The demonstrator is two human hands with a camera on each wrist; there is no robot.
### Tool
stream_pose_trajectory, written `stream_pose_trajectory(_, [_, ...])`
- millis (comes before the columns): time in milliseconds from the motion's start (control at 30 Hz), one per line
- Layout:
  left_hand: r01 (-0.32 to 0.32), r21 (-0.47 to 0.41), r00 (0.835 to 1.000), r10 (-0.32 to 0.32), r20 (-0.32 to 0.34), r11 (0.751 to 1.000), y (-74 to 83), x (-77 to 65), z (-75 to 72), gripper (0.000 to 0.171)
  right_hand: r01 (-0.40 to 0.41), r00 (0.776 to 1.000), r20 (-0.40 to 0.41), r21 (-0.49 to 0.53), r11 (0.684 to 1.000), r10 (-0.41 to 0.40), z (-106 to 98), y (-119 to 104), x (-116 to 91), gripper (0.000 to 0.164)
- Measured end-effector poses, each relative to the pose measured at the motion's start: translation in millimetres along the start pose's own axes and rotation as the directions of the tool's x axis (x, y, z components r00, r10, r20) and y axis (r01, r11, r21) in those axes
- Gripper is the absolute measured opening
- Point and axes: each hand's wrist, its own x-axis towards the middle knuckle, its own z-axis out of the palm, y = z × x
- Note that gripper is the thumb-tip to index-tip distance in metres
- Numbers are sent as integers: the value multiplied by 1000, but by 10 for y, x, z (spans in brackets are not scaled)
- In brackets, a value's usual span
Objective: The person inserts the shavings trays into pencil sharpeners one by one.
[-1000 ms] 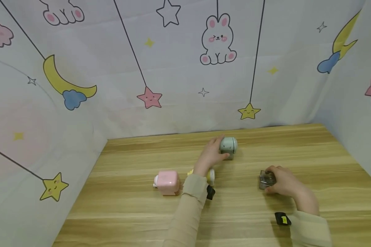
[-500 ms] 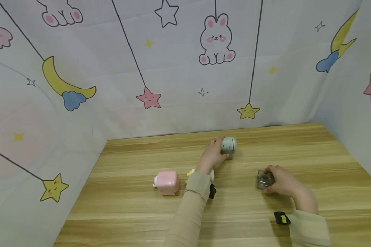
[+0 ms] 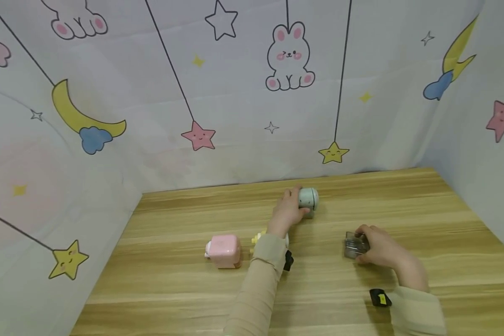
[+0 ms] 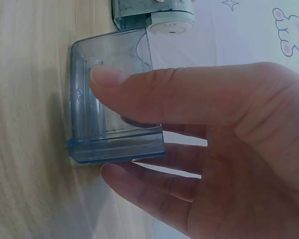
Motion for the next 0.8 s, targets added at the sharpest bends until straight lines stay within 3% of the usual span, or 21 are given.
stream_pose_trajectory(800, [-95, 83, 988, 84, 131, 992, 164, -135, -37, 66, -17, 1000, -20, 13, 1000, 17, 35, -20, 38, 60])
